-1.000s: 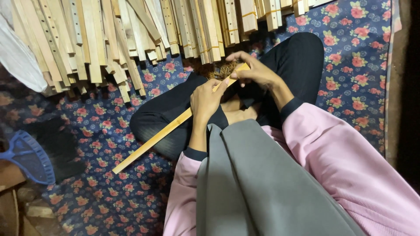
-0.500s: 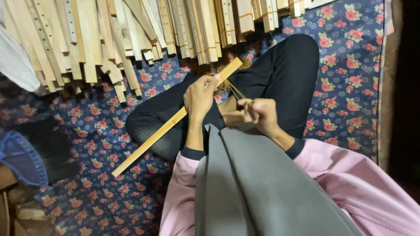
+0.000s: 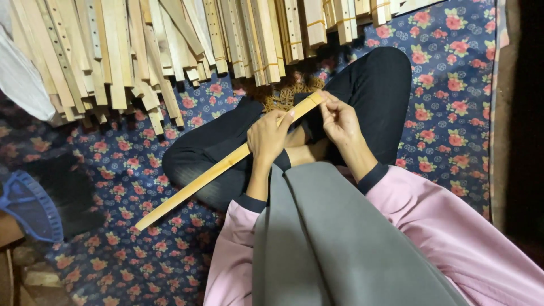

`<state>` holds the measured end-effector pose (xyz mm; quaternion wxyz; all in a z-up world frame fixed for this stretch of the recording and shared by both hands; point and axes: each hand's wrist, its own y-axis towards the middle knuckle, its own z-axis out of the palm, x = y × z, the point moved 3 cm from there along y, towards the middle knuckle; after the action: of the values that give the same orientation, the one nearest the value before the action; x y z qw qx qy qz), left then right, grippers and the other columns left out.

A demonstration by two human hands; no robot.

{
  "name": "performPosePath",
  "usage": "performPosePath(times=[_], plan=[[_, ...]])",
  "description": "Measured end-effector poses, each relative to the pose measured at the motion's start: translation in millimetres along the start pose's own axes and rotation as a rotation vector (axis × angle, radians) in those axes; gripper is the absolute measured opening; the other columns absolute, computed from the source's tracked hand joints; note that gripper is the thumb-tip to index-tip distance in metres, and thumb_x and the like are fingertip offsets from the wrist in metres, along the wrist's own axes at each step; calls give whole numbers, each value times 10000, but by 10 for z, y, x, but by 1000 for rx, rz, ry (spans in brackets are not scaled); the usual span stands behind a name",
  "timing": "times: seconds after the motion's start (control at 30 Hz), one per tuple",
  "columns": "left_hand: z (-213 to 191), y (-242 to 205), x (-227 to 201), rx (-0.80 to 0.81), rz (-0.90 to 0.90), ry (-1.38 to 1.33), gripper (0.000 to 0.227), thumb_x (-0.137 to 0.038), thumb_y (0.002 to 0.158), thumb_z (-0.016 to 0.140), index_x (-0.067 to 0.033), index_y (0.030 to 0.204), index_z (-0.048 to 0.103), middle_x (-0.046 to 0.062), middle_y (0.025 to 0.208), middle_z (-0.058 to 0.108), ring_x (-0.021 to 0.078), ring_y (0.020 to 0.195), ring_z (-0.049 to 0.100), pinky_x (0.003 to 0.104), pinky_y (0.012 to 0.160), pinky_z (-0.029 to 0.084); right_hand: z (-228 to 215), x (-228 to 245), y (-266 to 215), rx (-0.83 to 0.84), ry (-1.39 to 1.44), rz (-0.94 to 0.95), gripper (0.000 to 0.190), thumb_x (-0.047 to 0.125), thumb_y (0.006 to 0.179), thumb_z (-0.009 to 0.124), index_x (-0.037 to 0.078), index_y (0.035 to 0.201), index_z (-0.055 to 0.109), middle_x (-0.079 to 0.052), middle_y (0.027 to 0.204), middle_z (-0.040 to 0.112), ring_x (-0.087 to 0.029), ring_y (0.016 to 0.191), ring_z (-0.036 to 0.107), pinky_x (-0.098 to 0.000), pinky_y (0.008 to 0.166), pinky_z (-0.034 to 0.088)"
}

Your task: The person is sitting on the floor and wrapping thin bands around individual wooden slats from a large pile.

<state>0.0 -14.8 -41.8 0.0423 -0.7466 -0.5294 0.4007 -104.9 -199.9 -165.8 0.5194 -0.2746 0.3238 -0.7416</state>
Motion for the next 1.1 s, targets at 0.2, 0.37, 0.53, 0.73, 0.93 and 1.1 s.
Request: performPosePath(times=[0.2,0.37,0.53,0.73,0.93,1.1], plan=[[15,-53,8,7,29,-5,489,-633,974,511,-224,1074,759,83,1058,770,349,1092,703,498,967,523,-54,-161,245,-96,-390,127,373,-116,895,550,-31,1229,694,-178,1063,677,-272,1046,734,-309,913,628],[-140,-58,-56,5,8,-35,554,-674,976,458,-220,1098,751,102,1064,765,358,1106,694,504,970,514,-167,-410,87,-36,-514,21,388,-90,923,579,-56,1305,637,-268,1289,639,-362,1226,644,-422,1010,550],[-100,-50,-55,8,19,-52,569,-693,969,452,-228,1078,761,86,1044,773,350,1097,701,501,970,513,166,-280,-217,-5,-555,-132,417,-101,941,575,-67,1356,588,-289,1321,622,-391,1264,615,-486,1091,489],[-87,-103,-50,24,34,-54,538,-648,985,469,-211,1105,758,87,1026,773,354,1103,694,503,980,497,-1,-384,-42,-14,-621,-273,373,49,977,671,-61,1328,611,-262,1235,693,-340,1134,708,-432,1017,563],[-216,-80,-71,38,26,-76,542,-645,982,458,-207,1090,757,82,974,783,376,1115,684,527,989,490,318,-337,-363,137,-561,-365,582,422,1010,624,-37,1367,587,-275,1328,640,-365,1188,664,-421,998,566],[-192,-43,-26,56,83,-53,561,-681,976,430,-224,1018,754,-8,842,781,339,1045,709,500,947,512,436,-137,-339,475,-978,-564,524,33,883,789,-66,1354,582,-306,1304,628,-383,1194,636,-445,957,569]])
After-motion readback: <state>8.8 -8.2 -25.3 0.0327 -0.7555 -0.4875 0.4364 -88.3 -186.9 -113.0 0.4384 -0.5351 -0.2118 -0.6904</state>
